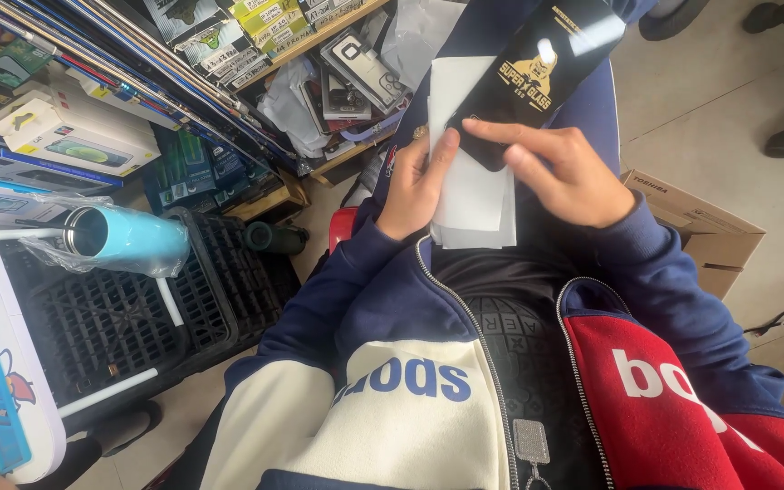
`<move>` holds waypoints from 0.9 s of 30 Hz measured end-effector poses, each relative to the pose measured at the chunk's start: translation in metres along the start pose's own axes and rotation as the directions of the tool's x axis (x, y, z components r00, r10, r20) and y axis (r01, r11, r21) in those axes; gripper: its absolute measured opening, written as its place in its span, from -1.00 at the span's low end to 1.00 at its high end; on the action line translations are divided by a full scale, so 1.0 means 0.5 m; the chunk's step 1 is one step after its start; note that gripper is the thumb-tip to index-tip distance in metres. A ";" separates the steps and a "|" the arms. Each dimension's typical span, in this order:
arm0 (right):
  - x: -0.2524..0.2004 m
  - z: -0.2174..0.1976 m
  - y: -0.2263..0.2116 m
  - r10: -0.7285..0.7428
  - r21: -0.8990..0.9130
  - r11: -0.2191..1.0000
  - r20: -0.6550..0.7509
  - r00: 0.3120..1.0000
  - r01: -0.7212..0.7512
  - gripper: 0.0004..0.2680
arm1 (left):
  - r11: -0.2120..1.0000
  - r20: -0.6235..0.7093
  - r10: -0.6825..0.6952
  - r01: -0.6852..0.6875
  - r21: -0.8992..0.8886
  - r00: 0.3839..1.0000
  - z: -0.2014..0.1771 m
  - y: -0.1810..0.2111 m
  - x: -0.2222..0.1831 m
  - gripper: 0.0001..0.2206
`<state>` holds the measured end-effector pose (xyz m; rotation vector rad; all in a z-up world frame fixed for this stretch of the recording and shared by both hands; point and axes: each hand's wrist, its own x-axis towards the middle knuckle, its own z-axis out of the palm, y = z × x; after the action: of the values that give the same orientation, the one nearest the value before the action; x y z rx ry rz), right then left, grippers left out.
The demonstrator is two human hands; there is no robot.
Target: The person is packaging mobile phone screen protectors by inserting the retail boxes into white protective sleeves.
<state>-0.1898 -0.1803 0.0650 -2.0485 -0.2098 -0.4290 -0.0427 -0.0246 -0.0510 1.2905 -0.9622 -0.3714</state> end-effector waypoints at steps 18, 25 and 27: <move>-0.007 -0.019 0.005 0.113 -0.074 0.992 0.248 0.962 -0.098 -0.63 | 0.987 -0.170 -0.145 0.153 0.038 0.975 0.033 0.124 -0.007 -0.68; -0.022 -0.026 0.066 0.172 0.083 0.985 -0.328 0.929 -0.153 -0.64 | 0.992 -0.085 -0.089 0.096 0.083 0.992 0.031 0.129 -0.003 -0.58; -0.033 -0.031 0.077 0.197 0.087 0.980 -0.346 0.917 -0.177 -0.63 | 0.992 -0.095 -0.093 0.100 0.072 0.991 0.032 0.130 -0.003 -0.58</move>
<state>-0.1958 -0.2122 0.0344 -1.8790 0.1907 -0.6542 -0.0732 -0.0152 0.0079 1.4160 -0.8455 -0.3495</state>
